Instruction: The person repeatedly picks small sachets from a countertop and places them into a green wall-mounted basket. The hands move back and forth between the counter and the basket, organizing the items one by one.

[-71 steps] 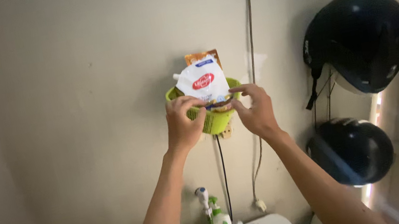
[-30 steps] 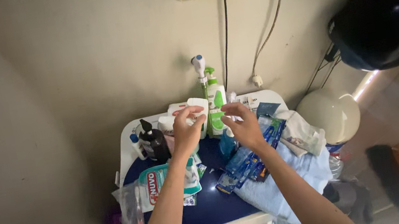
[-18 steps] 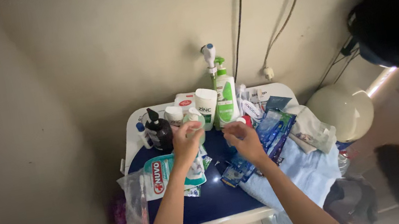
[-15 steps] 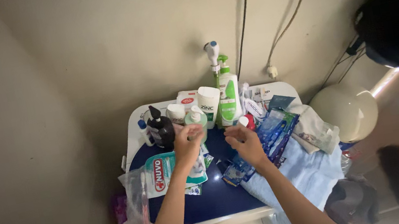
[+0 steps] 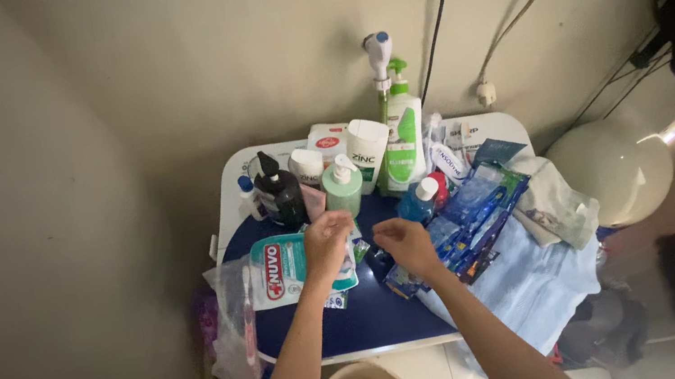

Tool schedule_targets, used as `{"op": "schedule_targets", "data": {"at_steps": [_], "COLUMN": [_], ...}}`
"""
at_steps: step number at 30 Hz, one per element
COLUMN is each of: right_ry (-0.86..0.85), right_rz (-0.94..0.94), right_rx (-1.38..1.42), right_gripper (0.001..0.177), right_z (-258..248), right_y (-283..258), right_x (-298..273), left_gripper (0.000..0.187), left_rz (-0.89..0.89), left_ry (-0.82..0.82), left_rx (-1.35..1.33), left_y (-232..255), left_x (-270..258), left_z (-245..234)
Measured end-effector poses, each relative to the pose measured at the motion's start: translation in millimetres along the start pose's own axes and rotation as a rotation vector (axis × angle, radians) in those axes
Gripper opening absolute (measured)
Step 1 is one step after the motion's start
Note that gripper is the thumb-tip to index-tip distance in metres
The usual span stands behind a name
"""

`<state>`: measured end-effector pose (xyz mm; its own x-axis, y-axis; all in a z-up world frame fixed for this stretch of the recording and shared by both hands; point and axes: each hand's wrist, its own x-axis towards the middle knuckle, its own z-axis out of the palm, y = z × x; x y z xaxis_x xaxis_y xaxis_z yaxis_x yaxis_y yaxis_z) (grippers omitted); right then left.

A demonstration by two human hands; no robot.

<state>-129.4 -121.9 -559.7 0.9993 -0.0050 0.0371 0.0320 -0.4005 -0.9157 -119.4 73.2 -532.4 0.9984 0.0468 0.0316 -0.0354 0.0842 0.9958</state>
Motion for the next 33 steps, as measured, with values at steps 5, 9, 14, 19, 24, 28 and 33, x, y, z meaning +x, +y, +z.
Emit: {"op": "schedule_targets", "data": {"at_steps": [5,9,14,19,24,28,33], "right_ry": [-0.019,0.018,0.015,-0.021,-0.027,-0.016,0.004], "right_rz": [0.149,0.165,0.321,0.41,0.486,0.408,0.379], "right_rx": [-0.011,0.049,-0.006,-0.116,-0.172,-0.099,-0.041], "right_gripper": [0.026,0.023,0.022,0.026,0.03,0.028,0.025], "right_z": [21,32,39,42,45,48,47], "right_y": [13,26,27,16,8,15,24], "right_x": [16,28,38,40,41,42,44], "left_gripper": [0.022,0.023,0.023,0.023,0.02,0.021,0.021], "left_rz": [-0.002,-0.109,-0.121,-0.054,-0.095,-0.196,-0.07], "left_ry": [0.013,0.024,0.044,0.048,0.078,0.052,0.02], "left_rx": [-0.006,-0.016,0.031,0.016,0.028,0.016,0.005], "left_y": [-18,-30,-44,-55,-51,-46,-49], "left_x": [4,7,10,14,13,10,14], "left_z": [-1,0,-1,-1,0,-2,-3]}}
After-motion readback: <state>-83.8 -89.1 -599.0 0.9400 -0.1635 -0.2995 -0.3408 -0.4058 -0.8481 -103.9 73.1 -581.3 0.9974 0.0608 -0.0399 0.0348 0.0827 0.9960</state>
